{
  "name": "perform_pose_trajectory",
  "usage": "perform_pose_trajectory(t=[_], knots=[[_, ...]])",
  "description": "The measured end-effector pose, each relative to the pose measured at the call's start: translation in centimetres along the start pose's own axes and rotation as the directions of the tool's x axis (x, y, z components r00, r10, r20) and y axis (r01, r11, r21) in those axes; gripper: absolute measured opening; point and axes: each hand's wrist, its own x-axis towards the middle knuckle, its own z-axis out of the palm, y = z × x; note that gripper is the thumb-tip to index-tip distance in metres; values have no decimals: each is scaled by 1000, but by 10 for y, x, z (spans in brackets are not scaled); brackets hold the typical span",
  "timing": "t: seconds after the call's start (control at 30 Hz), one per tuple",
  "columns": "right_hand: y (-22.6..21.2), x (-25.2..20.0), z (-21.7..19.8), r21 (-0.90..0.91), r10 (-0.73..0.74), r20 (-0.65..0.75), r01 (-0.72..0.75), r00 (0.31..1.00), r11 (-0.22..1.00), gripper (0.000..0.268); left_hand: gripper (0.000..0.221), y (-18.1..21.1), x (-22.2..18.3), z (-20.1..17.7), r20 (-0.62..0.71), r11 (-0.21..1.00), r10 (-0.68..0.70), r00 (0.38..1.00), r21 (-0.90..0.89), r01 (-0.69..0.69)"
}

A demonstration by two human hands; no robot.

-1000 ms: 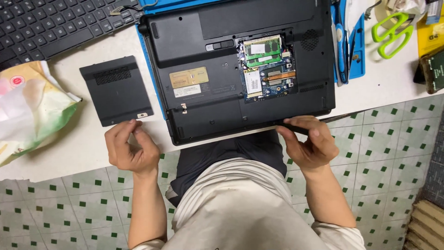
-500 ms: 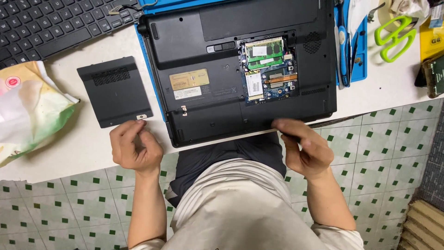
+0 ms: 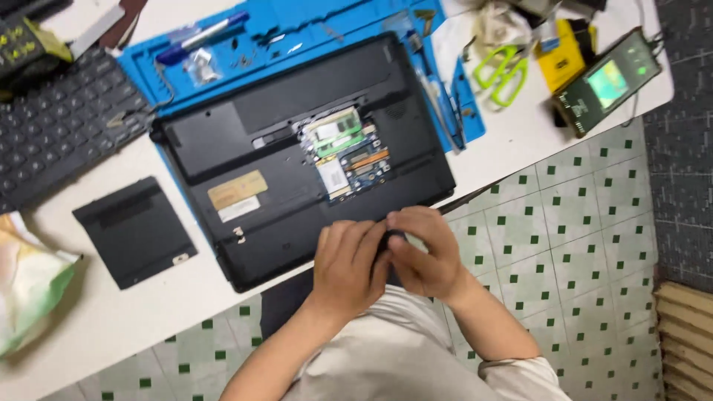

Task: The person is reassembling a laptop by using a screwdriver to secure internal components and the bottom casing.

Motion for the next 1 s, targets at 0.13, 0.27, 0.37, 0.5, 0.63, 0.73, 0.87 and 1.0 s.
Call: perform_pose_trajectory(t=[0.13,0.27,0.37,0.5,0.63,0.73,0.87,1.0], knots=[[13,-8,-31,15,39,74,-40,997,999,30,22,-5,7,9,-37,998,46,998,53,-44],[91,10,-156,-575,381,157,-229,911,785,47,18,1,18,-1,55,999,-15,998,34,13],[124,72,-237,-872,665,152,-218,731,439,95,14,6,18,-6,115,997,-64,991,51,58],[208,39,-306,-979,926,204,51,316,198,126,11,7,17,-5,96,997,-57,994,61,52],[218,42,-297,-942,911,334,112,242,316,125,6,9,21,-7,76,995,-62,995,82,56],[223,41,-295,-898,848,439,166,297,406,123,12,9,20,-8,80,989,-74,994,136,63],[229,44,-300,-874,831,464,310,307,374,108,10,11,18,-4,86,985,-69,994,161,55],[235,49,-300,-830,839,469,460,274,314,91,11,15,21,-5,89,985,-74,993,161,59]])
